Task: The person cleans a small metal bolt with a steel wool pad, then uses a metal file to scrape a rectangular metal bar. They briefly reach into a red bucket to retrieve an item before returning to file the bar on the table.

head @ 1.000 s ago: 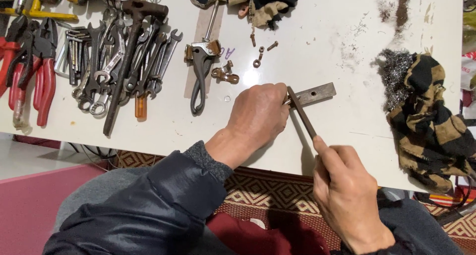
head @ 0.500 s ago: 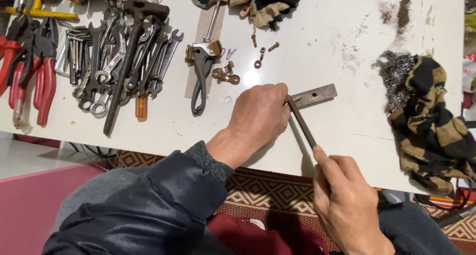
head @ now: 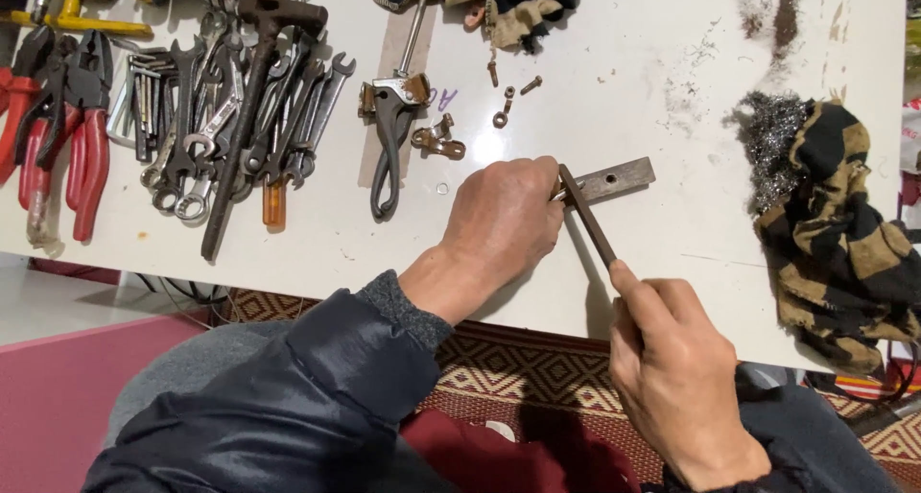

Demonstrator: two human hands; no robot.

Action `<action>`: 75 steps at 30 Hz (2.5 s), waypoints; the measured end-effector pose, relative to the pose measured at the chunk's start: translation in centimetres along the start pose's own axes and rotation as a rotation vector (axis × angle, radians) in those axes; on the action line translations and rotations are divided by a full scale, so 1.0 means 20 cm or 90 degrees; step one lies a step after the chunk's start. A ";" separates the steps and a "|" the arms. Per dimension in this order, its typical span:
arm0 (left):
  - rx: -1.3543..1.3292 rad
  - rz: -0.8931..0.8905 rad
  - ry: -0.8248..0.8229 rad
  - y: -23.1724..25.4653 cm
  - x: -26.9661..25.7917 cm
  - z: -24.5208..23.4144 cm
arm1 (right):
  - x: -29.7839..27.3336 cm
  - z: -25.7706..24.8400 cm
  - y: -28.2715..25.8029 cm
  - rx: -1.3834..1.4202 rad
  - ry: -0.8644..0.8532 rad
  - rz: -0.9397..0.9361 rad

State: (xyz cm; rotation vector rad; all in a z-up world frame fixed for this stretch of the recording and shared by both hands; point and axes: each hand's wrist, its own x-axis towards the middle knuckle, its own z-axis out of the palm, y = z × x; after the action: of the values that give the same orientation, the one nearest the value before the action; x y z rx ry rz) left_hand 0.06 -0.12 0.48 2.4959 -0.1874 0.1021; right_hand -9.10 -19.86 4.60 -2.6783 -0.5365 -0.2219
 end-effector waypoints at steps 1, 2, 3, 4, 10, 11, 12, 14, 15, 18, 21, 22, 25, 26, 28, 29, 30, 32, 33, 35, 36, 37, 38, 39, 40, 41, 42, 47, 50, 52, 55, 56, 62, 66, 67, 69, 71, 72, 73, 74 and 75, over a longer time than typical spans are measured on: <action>-0.008 -0.004 -0.009 0.00 0.00 -0.01 | 0.01 0.00 0.00 0.013 -0.004 0.001; -0.015 -0.009 -0.017 0.00 0.00 -0.01 | 0.02 0.01 0.00 0.026 -0.008 0.002; -0.015 -0.008 -0.016 0.00 0.00 -0.02 | 0.00 0.00 -0.01 0.026 -0.006 0.002; -0.014 -0.014 -0.022 0.00 0.00 -0.02 | -0.01 -0.02 -0.03 0.030 0.002 0.011; -0.005 -0.013 -0.031 -0.03 0.00 0.00 | 0.00 -0.08 -0.02 0.077 0.016 0.070; -0.006 0.005 -0.012 -0.04 0.00 0.02 | 0.01 -0.10 -0.02 0.083 0.025 0.079; -0.006 0.008 -0.014 -0.02 0.00 -0.01 | 0.02 -0.11 -0.03 0.082 0.027 0.082; -0.014 -0.054 -0.107 0.02 0.01 -0.08 | 0.04 -0.13 -0.04 0.101 0.033 0.101; -0.012 -0.052 -0.109 0.06 0.03 -0.14 | 0.03 -0.13 -0.04 0.103 0.035 0.104; -0.098 -0.216 -0.203 0.14 0.09 -0.30 | 0.03 -0.14 -0.04 0.098 0.041 0.114; -0.206 -0.380 -0.202 0.17 0.12 -0.40 | 0.08 -0.18 -0.06 0.114 -0.063 0.412; -0.235 -0.395 -0.184 0.18 0.12 -0.42 | 0.12 -0.21 -0.09 0.224 -0.081 0.538; -0.364 -0.460 -0.164 0.24 0.11 -0.47 | 0.15 -0.20 -0.07 0.430 -0.057 0.670; -0.464 -0.512 -0.162 0.26 0.10 -0.49 | 0.14 -0.18 -0.05 0.524 -0.019 0.677; -0.489 -0.528 -0.167 0.27 0.09 -0.47 | 0.18 -0.19 -0.08 0.563 -0.040 0.707; -0.515 -0.545 -0.171 0.27 0.09 -0.47 | 0.20 -0.20 -0.09 0.601 -0.063 0.735; -0.515 -0.543 -0.171 0.27 0.09 -0.47 | 0.21 -0.18 -0.10 0.601 -0.062 0.734; -0.502 -0.550 -0.182 0.27 0.08 -0.47 | 0.23 -0.14 -0.11 0.697 -0.061 0.706; -0.502 -0.547 -0.181 0.27 0.08 -0.48 | 0.24 -0.13 -0.11 0.697 -0.059 0.704; -0.556 -0.567 -0.180 0.28 0.09 -0.49 | 0.27 -0.11 -0.12 0.738 -0.065 0.682; -0.557 -0.564 -0.180 0.28 0.08 -0.49 | 0.28 -0.10 -0.13 0.738 -0.063 0.681; -0.576 -0.564 -0.183 0.28 0.08 -0.48 | 0.29 -0.10 -0.13 0.781 -0.053 0.664; -0.596 -0.564 -0.186 0.27 0.08 -0.48 | 0.30 -0.09 -0.13 0.825 -0.043 0.645; -0.597 -0.563 -0.186 0.27 0.07 -0.47 | 0.32 -0.08 -0.13 0.824 -0.042 0.645; -0.641 -0.555 -0.194 0.26 0.06 -0.45 | 0.34 -0.07 -0.12 0.868 -0.030 0.661; -0.685 -0.546 -0.203 0.26 0.06 -0.44 | 0.35 -0.07 -0.12 0.912 -0.017 0.678; -0.686 -0.545 -0.204 0.27 0.05 -0.44 | 0.35 -0.06 -0.11 0.911 -0.015 0.678; -0.755 -0.537 -0.236 0.27 0.04 -0.39 | 0.34 -0.02 -0.09 1.046 -0.036 0.547; -0.759 -0.456 -0.201 0.26 0.01 -0.34 | 0.36 -0.01 -0.12 1.006 0.038 0.563; -0.769 -0.446 -0.203 0.26 0.01 -0.33 | 0.37 -0.02 -0.11 1.000 0.042 0.561; -0.786 -0.428 -0.207 0.28 0.01 -0.33 | 0.36 -0.04 -0.09 0.992 0.050 0.555; -0.794 -0.420 -0.211 0.28 0.00 -0.33 | 0.36 -0.04 -0.09 0.991 0.054 0.552; -0.778 -0.398 -0.231 0.28 -0.02 -0.27 | 0.36 -0.05 -0.06 0.915 0.050 0.551; -0.664 -0.343 -0.233 0.27 0.02 -0.33 | 0.37 -0.04 -0.02 0.786 0.062 0.504; -0.637 -0.330 -0.232 0.27 0.03 -0.34 | 0.37 -0.06 -0.03 0.690 0.053 0.460; -0.609 -0.316 -0.232 0.28 0.05 -0.36 | 0.36 -0.08 -0.04 0.595 0.045 0.417; -0.539 -0.269 -0.225 0.28 0.06 -0.38 | 0.33 -0.07 -0.03 0.491 0.026 0.319; -0.538 -0.269 -0.225 0.30 0.06 -0.39 | 0.33 -0.08 -0.04 0.492 0.025 0.319; -0.438 -0.260 -0.259 0.32 0.06 -0.41 | 0.33 -0.09 -0.05 0.445 -0.017 0.357; -0.337 -0.249 -0.292 0.33 0.06 -0.42 | 0.33 -0.10 -0.06 0.397 -0.059 0.393; -0.336 -0.249 -0.292 0.32 0.04 -0.40 | 0.31 -0.08 -0.04 0.398 -0.059 0.393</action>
State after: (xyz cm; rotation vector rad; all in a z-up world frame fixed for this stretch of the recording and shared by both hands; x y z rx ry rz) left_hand -0.38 -0.51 10.64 1.9466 0.0843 -0.6076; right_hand -3.80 -17.79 7.72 -2.1097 0.1949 0.2166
